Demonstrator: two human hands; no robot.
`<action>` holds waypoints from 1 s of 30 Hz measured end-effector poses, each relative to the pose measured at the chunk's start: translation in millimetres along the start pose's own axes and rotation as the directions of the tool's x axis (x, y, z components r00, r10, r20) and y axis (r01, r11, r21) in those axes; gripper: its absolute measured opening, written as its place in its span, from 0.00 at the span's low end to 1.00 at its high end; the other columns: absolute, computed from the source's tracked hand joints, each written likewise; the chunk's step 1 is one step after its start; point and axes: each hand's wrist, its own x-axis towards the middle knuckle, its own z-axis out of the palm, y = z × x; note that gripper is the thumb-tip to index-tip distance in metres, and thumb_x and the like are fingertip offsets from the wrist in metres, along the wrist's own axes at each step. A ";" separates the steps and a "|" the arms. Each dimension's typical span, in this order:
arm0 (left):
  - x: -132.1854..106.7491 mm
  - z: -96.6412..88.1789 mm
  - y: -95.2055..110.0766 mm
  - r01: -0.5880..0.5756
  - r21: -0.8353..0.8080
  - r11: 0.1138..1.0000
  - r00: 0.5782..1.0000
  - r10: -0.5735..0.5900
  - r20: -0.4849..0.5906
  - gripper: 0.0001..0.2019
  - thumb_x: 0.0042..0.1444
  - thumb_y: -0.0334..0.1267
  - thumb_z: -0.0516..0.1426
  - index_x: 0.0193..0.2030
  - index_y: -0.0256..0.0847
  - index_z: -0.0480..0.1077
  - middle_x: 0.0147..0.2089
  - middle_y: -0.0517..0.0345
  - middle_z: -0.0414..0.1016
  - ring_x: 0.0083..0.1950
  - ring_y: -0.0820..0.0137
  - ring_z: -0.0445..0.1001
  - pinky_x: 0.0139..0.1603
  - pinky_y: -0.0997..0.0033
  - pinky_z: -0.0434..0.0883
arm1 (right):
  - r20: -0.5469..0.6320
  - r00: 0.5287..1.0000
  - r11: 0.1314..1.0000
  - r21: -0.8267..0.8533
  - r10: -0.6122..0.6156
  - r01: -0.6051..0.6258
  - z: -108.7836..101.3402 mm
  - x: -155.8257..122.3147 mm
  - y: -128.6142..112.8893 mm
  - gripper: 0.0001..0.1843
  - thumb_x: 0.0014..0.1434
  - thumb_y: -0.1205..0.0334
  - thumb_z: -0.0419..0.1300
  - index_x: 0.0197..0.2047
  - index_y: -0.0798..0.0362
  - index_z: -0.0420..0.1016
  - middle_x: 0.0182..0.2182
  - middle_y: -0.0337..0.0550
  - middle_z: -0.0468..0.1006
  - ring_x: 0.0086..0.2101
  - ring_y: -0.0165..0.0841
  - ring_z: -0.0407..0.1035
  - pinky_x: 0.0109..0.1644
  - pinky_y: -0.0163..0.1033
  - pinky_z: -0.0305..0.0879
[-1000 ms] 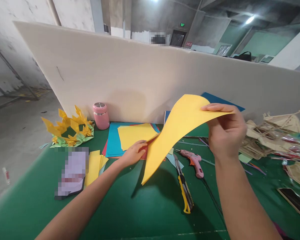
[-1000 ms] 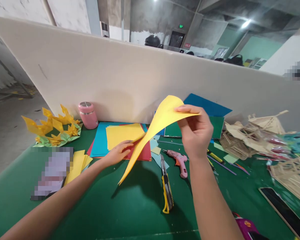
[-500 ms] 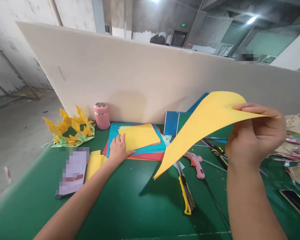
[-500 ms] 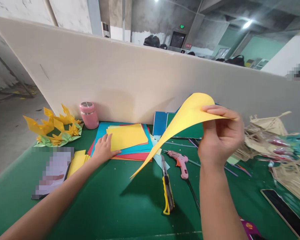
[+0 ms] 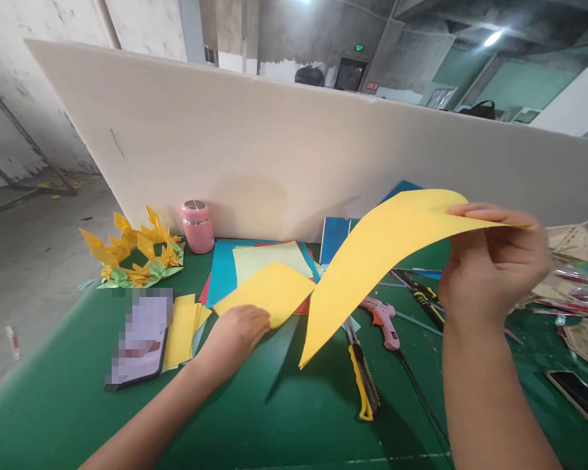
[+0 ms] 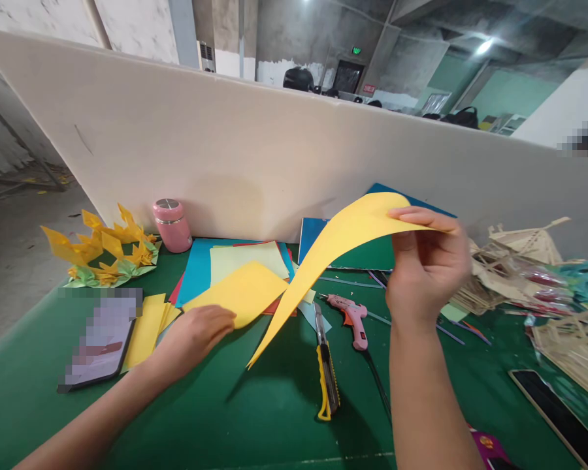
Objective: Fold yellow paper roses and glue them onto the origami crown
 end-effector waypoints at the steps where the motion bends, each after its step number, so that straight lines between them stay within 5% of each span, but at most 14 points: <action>1: -12.2 -2.9 6.8 -0.020 -0.050 0.999 0.996 0.025 0.088 0.13 0.61 0.36 0.50 0.30 0.43 0.74 0.34 0.53 0.80 0.39 0.65 0.77 0.43 0.68 0.71 | -0.018 0.999 1.000 0.015 -0.026 0.027 -1.6 3.6 0.4 0.05 0.48 0.65 0.67 0.29 0.47 0.75 0.27 0.35 0.77 0.33 0.34 0.74 0.49 0.52 0.66; 6: -67.4 -9.6 41.7 -0.089 -0.286 0.954 0.872 0.214 0.440 0.15 0.62 0.35 0.47 0.33 0.43 0.75 0.46 0.50 0.81 0.47 0.63 0.78 0.47 0.71 0.71 | -0.036 0.997 0.995 0.065 -0.074 0.076 -6.8 16.7 6.7 0.06 0.49 0.65 0.68 0.29 0.47 0.76 0.27 0.35 0.76 0.34 0.33 0.74 0.51 0.52 0.64; 10: -70.6 -16.2 55.4 -0.005 -0.469 0.883 0.803 0.283 0.524 0.12 0.55 0.34 0.57 0.46 0.44 0.75 0.51 0.51 0.78 0.51 0.61 0.77 0.50 0.70 0.70 | 0.031 0.999 0.998 0.065 -0.021 0.019 1.6 11.3 14.6 0.05 0.50 0.66 0.67 0.30 0.49 0.74 0.29 0.37 0.76 0.35 0.34 0.73 0.49 0.50 0.66; 12: -54.4 -22.3 48.7 0.156 -0.381 0.911 0.845 0.076 0.529 0.15 0.50 0.43 0.61 0.44 0.43 0.75 0.46 0.50 0.81 0.44 0.59 0.79 0.45 0.67 0.72 | 0.073 0.997 0.999 0.037 0.017 -0.020 10.7 5.0 17.4 0.05 0.51 0.66 0.66 0.31 0.50 0.74 0.29 0.39 0.76 0.36 0.34 0.73 0.48 0.49 0.67; 14: -33.0 -26.5 32.8 0.339 -0.314 0.887 0.897 -0.204 0.391 0.09 0.53 0.43 0.57 0.36 0.44 0.76 0.37 0.54 0.81 0.38 0.61 0.78 0.40 0.65 0.72 | 0.136 0.988 0.997 -0.003 0.072 -0.072 22.6 -1.5 19.3 0.05 0.51 0.64 0.66 0.32 0.50 0.73 0.30 0.39 0.75 0.36 0.34 0.73 0.48 0.48 0.68; 15: -22.5 -27.0 22.7 0.427 -0.354 0.832 0.896 -0.338 0.287 0.08 0.51 0.43 0.58 0.32 0.43 0.76 0.35 0.54 0.81 0.37 0.61 0.77 0.39 0.65 0.72 | 0.177 0.979 0.995 -0.015 0.101 -0.100 29.5 -4.3 20.3 0.05 0.52 0.63 0.65 0.32 0.50 0.72 0.31 0.39 0.75 0.37 0.33 0.72 0.48 0.48 0.68; 17: -4.9 -24.0 0.7 0.543 -0.596 0.592 0.807 -0.564 0.176 0.09 0.45 0.43 0.61 0.31 0.41 0.75 0.34 0.54 0.80 0.36 0.61 0.77 0.39 0.64 0.72 | 0.245 0.960 0.990 -0.013 0.139 -0.140 44.7 -8.0 23.1 0.05 0.55 0.59 0.63 0.32 0.50 0.71 0.32 0.39 0.75 0.37 0.33 0.72 0.47 0.47 0.69; 20: 11.4 -13.4 -29.2 0.545 -0.686 0.482 0.749 -0.648 0.139 0.13 0.46 0.46 0.59 0.36 0.41 0.71 0.40 0.51 0.79 0.39 0.60 0.78 0.41 0.61 0.74 | 0.296 0.949 0.993 0.019 0.107 -0.117 67.9 -7.7 30.9 0.06 0.56 0.57 0.62 0.33 0.48 0.70 0.34 0.37 0.74 0.39 0.32 0.72 0.49 0.46 0.70; 25: 26.1 0.4 -52.3 0.501 -0.791 0.350 0.660 -0.746 0.088 0.18 0.40 0.37 0.63 0.39 0.41 0.66 0.53 0.45 0.72 0.52 0.54 0.73 0.53 0.53 0.69 | 0.173 0.985 0.997 0.078 -0.008 -0.005 86.7 -8.8 47.7 0.03 0.59 0.59 0.59 0.37 0.46 0.69 0.39 0.38 0.72 0.45 0.33 0.71 0.53 0.49 0.66; 27: 30.7 0.7 -50.3 0.460 -0.851 0.253 0.663 -0.736 0.140 0.18 0.42 0.34 0.62 0.41 0.40 0.65 0.54 0.41 0.72 0.51 0.56 0.75 0.54 0.51 0.69 | 0.143 0.990 0.998 0.068 0.004 -0.014 82.3 -19.5 51.6 0.02 0.59 0.60 0.58 0.38 0.46 0.70 0.40 0.39 0.72 0.46 0.34 0.70 0.53 0.49 0.66; 30: 36.3 -4.6 -42.5 0.358 -0.929 0.092 0.730 -0.648 0.218 0.10 0.47 0.35 0.58 0.37 0.38 0.66 0.50 0.37 0.75 0.49 0.57 0.77 0.54 0.52 0.71 | 0.162 0.978 0.990 0.029 0.132 -0.139 66.1 -43.9 51.8 0.03 0.58 0.60 0.60 0.36 0.47 0.70 0.38 0.39 0.73 0.45 0.34 0.71 0.51 0.49 0.68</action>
